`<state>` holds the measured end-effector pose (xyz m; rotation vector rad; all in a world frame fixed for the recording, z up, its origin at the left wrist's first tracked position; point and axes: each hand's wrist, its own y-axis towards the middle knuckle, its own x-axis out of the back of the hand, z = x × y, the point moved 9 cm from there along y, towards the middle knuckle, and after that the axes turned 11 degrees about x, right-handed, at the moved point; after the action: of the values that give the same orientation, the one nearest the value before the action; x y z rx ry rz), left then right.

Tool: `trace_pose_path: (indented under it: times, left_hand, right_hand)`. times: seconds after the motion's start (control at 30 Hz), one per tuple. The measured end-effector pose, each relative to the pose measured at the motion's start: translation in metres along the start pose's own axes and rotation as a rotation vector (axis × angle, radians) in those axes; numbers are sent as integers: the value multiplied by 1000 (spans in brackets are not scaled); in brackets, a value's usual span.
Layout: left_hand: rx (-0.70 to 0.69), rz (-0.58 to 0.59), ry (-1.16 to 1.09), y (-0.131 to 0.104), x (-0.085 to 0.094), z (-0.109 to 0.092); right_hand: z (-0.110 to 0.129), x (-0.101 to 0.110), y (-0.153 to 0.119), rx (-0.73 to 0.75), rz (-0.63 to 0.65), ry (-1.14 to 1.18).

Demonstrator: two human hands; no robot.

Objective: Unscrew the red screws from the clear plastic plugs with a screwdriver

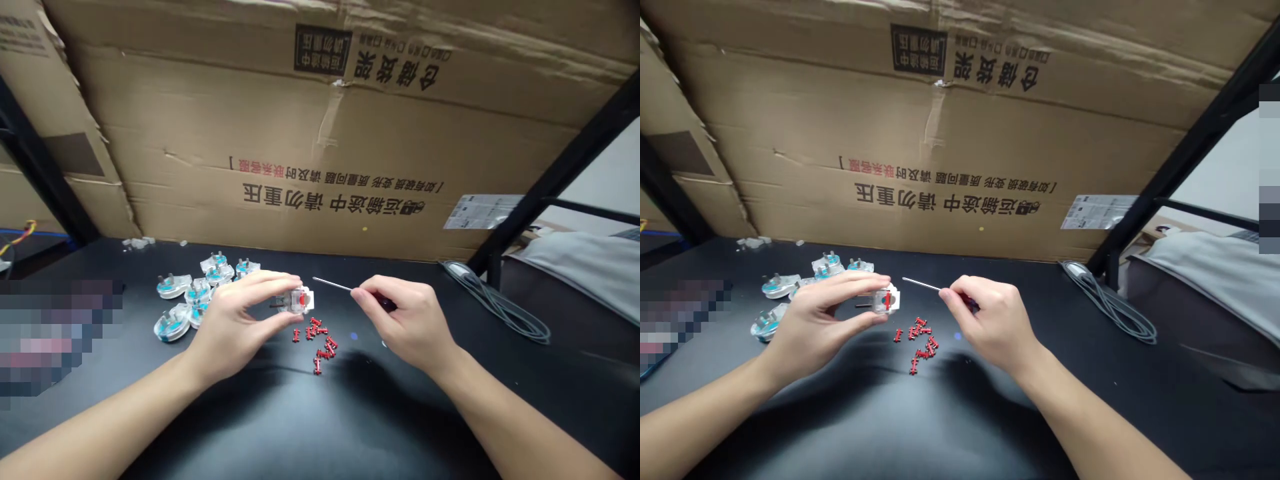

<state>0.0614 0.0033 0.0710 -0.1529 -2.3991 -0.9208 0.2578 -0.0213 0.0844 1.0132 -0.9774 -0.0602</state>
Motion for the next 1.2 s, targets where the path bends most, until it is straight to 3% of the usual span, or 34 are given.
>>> trace_pose_path:
  times: [0.2, 0.3, 0.33, 0.4, 0.47, 0.53, 0.67, 0.77, 0.9, 1.03, 1.2]
  left_hand:
    - [-66, -2, 143, -1, -1, -6]
    - [-123, 10, 196, -2, 1, -10]
    - [-136, 6, 215, -2, 2, -11]
    - [-139, -8, 230, -2, 4, -10]
    - [-132, -17, 225, -1, 4, -9]
    - [-142, -18, 229, -2, 2, -10]
    - [-200, -37, 217, -6, -2, -21]
    - [-334, -39, 176, -15, -5, -38]
    - [-465, 16, 175, -27, -15, -49]
    - [-448, 87, 215, -31, -25, -43]
    - [-434, 90, 215, -33, -28, -39]
  right_hand:
    - [0, 25, -7, 17, -252, 2]
    - [1, 2, -2, 106, 21, -40]
    - [-6, 2, -1, 48, 34, -62]
    - [-14, 15, 1, -68, -81, -89]
    - [-7, 14, 3, -56, -89, -10]
    - [-1, 4, 4, -54, -43, 86]
    - [-7, -29, -4, -274, -3, 554]
    - [0, -47, -8, -336, 86, 702]
    - [10, -43, -7, -307, 78, 601]
    - [23, -24, -3, -137, -18, 351]
    - [37, -15, -3, 19, -45, 174]
